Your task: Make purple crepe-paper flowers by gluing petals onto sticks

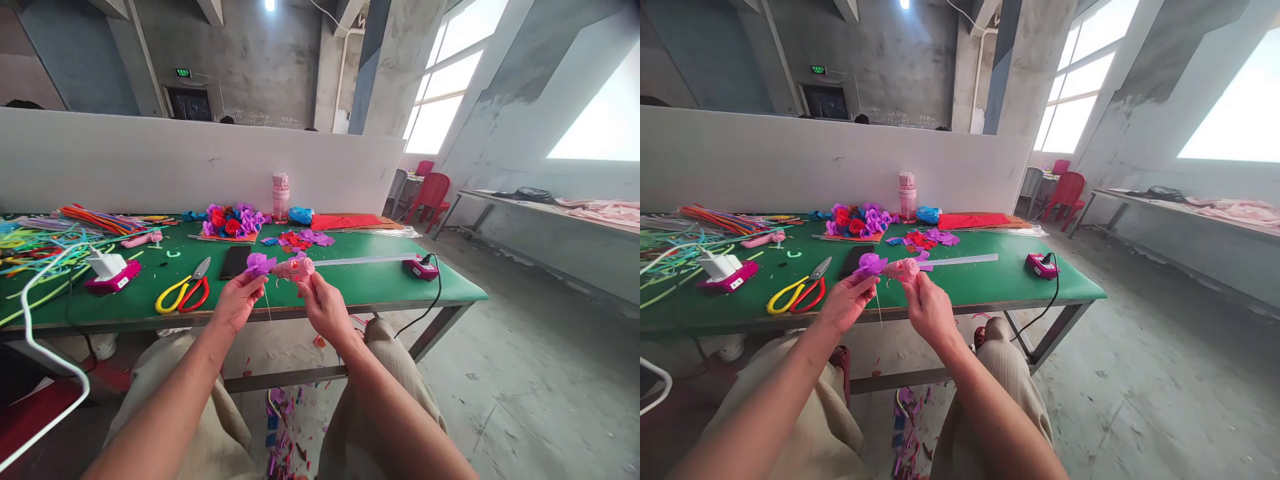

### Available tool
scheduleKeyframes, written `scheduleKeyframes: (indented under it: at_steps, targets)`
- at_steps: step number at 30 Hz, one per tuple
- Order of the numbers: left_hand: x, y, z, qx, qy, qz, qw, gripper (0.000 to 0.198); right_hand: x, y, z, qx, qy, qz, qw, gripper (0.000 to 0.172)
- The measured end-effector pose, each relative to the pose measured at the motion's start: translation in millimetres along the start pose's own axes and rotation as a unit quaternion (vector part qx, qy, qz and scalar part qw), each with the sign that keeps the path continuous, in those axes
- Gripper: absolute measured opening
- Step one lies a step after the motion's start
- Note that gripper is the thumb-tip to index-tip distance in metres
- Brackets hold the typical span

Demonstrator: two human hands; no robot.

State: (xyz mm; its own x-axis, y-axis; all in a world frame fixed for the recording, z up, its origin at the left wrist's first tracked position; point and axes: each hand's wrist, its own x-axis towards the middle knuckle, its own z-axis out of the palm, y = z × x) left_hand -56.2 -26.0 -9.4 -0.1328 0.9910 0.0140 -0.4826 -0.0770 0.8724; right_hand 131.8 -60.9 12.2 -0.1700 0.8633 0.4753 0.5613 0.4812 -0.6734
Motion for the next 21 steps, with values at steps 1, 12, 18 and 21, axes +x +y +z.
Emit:
scheduleKeyframes:
  at_steps: [1, 12, 18, 21]
  targets:
    - [0.0, 0.0, 0.2, 0.002, 0.002, -0.001, 1.0, 0.027, 0.0, -0.3, -0.2, 0.001, 0.0, 0.001, 1.0, 0.026]
    - [-1.3, 0.2, 2.5, -0.001, 0.005, -0.004, 1.0, 0.027, 0.2, -2.0, -1.0, -0.002, 0.0, 0.002, 1.0, 0.026]
    - [-1.2, 0.2, 2.1, -0.001, 0.005, -0.005, 1.0, 0.025, 0.1, -1.5, -1.8, -0.006, -0.009, 0.008, 1.0, 0.026]
    - [-1.1, 0.1, 1.2, 0.004, 0.005, -0.005, 1.0, 0.025, -0.4, -1.9, -3.7, -0.006, -0.009, 0.016, 1.0, 0.026]
